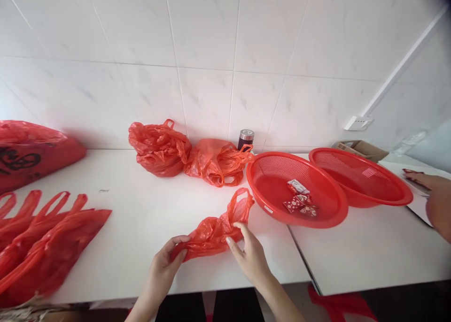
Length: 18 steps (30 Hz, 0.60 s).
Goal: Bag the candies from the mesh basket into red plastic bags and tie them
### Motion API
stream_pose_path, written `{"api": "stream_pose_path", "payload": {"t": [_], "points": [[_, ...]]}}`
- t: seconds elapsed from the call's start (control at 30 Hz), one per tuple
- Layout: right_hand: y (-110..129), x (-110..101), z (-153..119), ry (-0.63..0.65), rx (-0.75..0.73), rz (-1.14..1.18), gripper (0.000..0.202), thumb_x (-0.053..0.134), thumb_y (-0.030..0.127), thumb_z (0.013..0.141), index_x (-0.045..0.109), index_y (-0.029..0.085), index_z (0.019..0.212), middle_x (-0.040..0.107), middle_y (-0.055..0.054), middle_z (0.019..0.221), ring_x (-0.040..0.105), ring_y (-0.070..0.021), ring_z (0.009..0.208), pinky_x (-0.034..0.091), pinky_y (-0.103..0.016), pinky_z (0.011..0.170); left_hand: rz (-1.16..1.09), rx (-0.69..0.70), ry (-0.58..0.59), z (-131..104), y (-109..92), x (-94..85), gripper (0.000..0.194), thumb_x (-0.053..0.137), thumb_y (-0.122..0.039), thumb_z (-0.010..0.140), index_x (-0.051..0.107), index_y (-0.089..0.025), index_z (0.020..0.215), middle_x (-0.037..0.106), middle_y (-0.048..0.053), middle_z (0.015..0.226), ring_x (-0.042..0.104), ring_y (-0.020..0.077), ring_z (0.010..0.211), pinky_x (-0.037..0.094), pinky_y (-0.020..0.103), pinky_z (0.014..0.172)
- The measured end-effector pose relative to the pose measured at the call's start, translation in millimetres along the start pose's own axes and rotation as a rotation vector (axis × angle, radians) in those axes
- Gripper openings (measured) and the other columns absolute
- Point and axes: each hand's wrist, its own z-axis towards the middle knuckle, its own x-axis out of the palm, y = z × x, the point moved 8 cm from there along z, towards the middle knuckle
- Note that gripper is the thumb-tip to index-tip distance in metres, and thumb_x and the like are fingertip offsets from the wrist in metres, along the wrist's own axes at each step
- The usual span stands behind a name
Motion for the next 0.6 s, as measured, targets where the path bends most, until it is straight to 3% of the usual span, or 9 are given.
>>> {"api": "stream_pose_path", "payload": {"t": [0.1,0.17,0.23,0.3,0.4,0.47,0.53,0.6], "points": [[-11.1,14.8,-8.0,0.045,0.064,0.049,0.024,0.052,0.041,0.089,0.059,0.021,0.099,0.07,-0.005,0.088,0.066,-0.0197,0.076,0.052,-0.029,0.067,-0.11,-0.048,-0.107,-2.3,17.6,-14.6,0.036,0.065,-0.043,0.075,0.064,-0.018,0.102,0.07,0.008,0.103,0.065,0.0232,0.096,0.053,0.034,0.087],[-15.4,-0.4,-9.0,-0.069,0.079,0.077,0.023,0.051,0.041,0.09,0.059,0.02,0.092,0.067,-0.002,0.077,0.062,-0.0161,0.064,0.05,-0.026,0.059,-0.225,-0.085,-0.245,-0.5,31.6,-32.7,0.04,0.07,-0.043,0.071,0.063,-0.018,0.101,0.068,0.007,0.104,0.064,0.0229,0.098,0.052,0.034,0.088],[-10.7,-26.3,-7.6,-0.223,0.039,0.055,0.02,0.051,0.038,0.091,0.059,0.019,0.092,0.067,-0.002,0.078,0.062,-0.0149,0.065,0.05,-0.025,0.062,-0.327,-0.11,-0.353,1.5,40.0,-48.3,0.043,0.075,-0.043,0.066,0.062,-0.018,0.098,0.066,0.007,0.105,0.062,0.0231,0.1,0.05,0.036,0.092],[6.5,-48.9,-5.7,-0.329,-0.076,-0.012,0.016,0.052,0.032,0.091,0.061,0.02,0.093,0.068,-0.004,0.084,0.064,-0.0155,0.074,0.052,-0.026,0.07,-0.31,-0.094,-0.4,1.8,32.9,-56.9,0.043,0.075,-0.043,0.065,0.062,-0.019,0.098,0.064,0.006,0.108,0.059,0.0234,0.107,0.045,0.036,0.097],[47.5,-60.4,-7.9,-0.377,-0.326,-0.108,0.016,0.049,0.019,0.09,0.065,0.022,0.092,0.068,-0.005,0.085,0.065,-0.0159,0.078,0.053,-0.028,0.073,-0.124,0.057,-0.435,-7.3,-12.9,-56.5,0.035,0.07,-0.043,0.074,0.059,-0.023,0.101,0.061,0.004,0.109,0.054,0.0209,0.111,0.042,0.033,0.098],[74.4,-51.5,-13.9,-0.336,-0.471,-0.083,0.024,0.046,0.013,0.09,0.067,0.024,0.092,0.068,-0.006,0.088,0.066,-0.0172,0.081,0.054,-0.03,0.072,-0.057,0.159,-0.351,-15.5,-51.1,-38.8,0.033,0.067,-0.044,0.078,0.057,-0.025,0.104,0.06,0.003,0.104,0.056,0.0195,0.103,0.045,0.031,0.091],[94.9,-34.9,-21.4,-0.256,-0.549,-0.01,0.026,0.046,0.013,0.09,0.067,0.025,0.099,0.068,-0.007,0.098,0.066,-0.0191,0.088,0.056,-0.032,0.073,-0.099,0.124,-0.089,-19.3,-75.0,-3.0,0.037,0.061,-0.046,0.082,0.054,-0.025,0.111,0.061,0.003,0.096,0.06,0.0191,0.09,0.05,0.031,0.08],[108.9,-13.9,-28.3,-0.123,-0.58,0.032,0.025,0.048,0.015,0.09,0.065,0.025,0.106,0.067,-0.008,0.107,0.065,-0.0201,0.095,0.058,-0.033,0.075,-0.199,0.01,0.166,-23.4,-84.3,33.0,0.038,0.058,-0.048,0.084,0.055,-0.023,0.113,0.063,0.003,0.089,0.061,0.018,0.079,0.052,0.031,0.071]]}}
